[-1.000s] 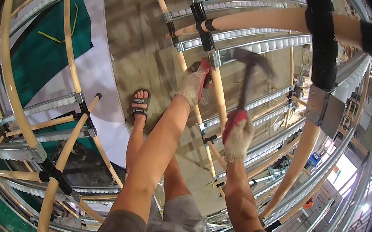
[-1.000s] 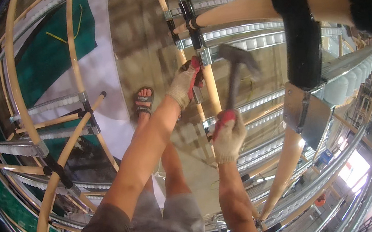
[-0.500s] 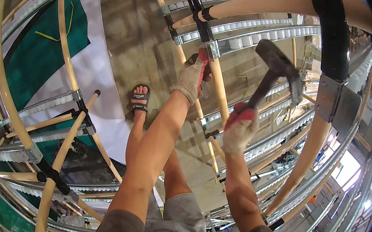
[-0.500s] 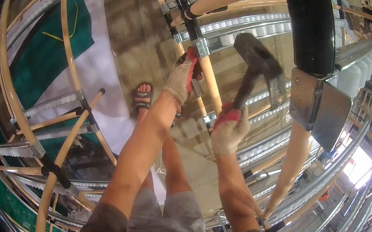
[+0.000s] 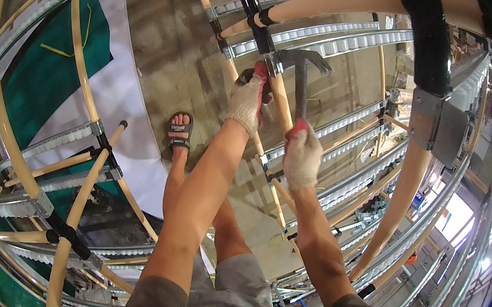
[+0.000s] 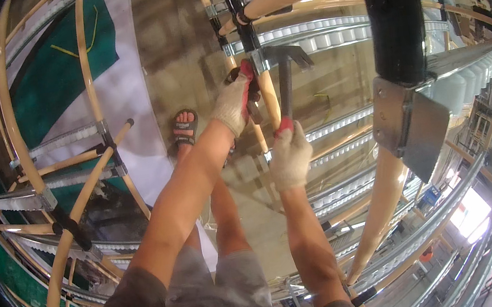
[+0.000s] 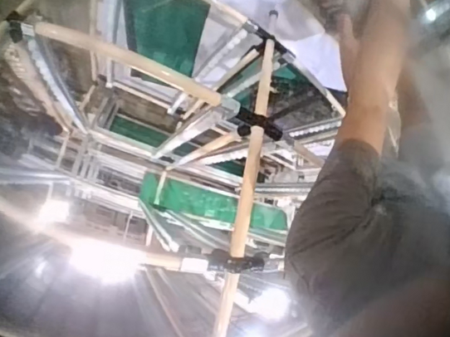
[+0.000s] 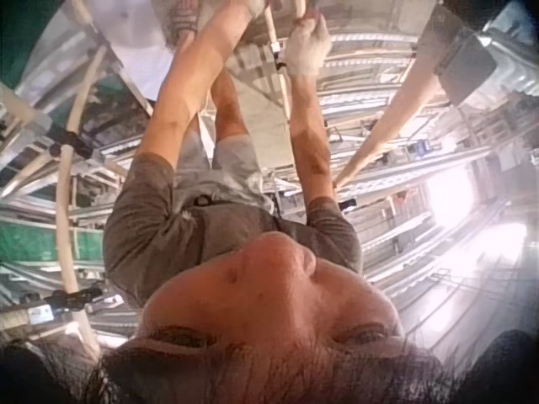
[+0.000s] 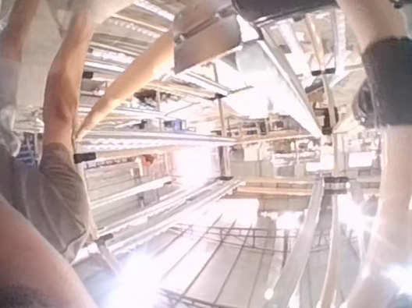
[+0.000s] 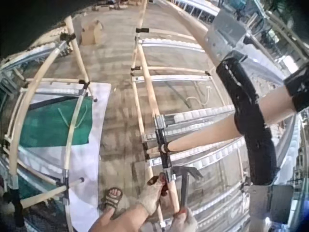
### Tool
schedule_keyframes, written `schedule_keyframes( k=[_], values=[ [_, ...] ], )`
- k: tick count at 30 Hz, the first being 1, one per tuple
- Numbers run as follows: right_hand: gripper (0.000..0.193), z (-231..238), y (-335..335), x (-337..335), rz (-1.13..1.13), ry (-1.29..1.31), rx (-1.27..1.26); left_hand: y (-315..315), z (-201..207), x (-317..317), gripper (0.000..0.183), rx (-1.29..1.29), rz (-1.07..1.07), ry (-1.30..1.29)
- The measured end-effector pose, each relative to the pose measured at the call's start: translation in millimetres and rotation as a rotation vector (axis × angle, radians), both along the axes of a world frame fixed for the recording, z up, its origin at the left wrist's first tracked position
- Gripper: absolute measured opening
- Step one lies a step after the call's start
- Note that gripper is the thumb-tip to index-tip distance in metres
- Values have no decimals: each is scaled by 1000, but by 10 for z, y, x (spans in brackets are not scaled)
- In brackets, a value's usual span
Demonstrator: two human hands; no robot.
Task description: The person uses a hammer to secure metal brackets onto a large wooden frame equipped with rollers. They move around the structure, hammering various joints and plastic connectors to ensure the assembly is tight.
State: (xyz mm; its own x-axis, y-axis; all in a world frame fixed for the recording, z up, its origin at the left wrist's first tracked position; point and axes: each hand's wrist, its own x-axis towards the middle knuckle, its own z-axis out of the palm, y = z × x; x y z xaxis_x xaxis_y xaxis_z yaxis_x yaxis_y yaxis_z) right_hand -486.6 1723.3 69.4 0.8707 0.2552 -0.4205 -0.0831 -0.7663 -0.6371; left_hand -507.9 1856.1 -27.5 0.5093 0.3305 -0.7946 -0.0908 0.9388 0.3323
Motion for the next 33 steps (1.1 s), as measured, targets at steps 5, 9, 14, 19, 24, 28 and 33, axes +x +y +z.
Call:
schedule_keyframes(
  k=[5,9,14,19,24,28,33],
  values=[
    [23,509,85,-164,-275,60,445,-46,-98,22,22,-28,71,63],
    [23,-37,-138,-175,-86,-9,67,-45,-26,39,22,-12,49,58],
    [40,185,-102,-263,-304,226,241,8,-145,-134,26,100,74,-28],
    [56,-213,-670,-880,-188,180,396,4,-1072,-650,26,4,6,216],
    [49,-884,-662,-1130,-175,394,165,26,-1687,-1065,33,-61,-135,364],
    [43,-1610,-289,-871,-251,336,89,45,-2101,-984,38,19,-174,292],
    [42,-1971,334,-412,-386,341,111,274,-2363,-398,41,300,-277,258]
  ],
)
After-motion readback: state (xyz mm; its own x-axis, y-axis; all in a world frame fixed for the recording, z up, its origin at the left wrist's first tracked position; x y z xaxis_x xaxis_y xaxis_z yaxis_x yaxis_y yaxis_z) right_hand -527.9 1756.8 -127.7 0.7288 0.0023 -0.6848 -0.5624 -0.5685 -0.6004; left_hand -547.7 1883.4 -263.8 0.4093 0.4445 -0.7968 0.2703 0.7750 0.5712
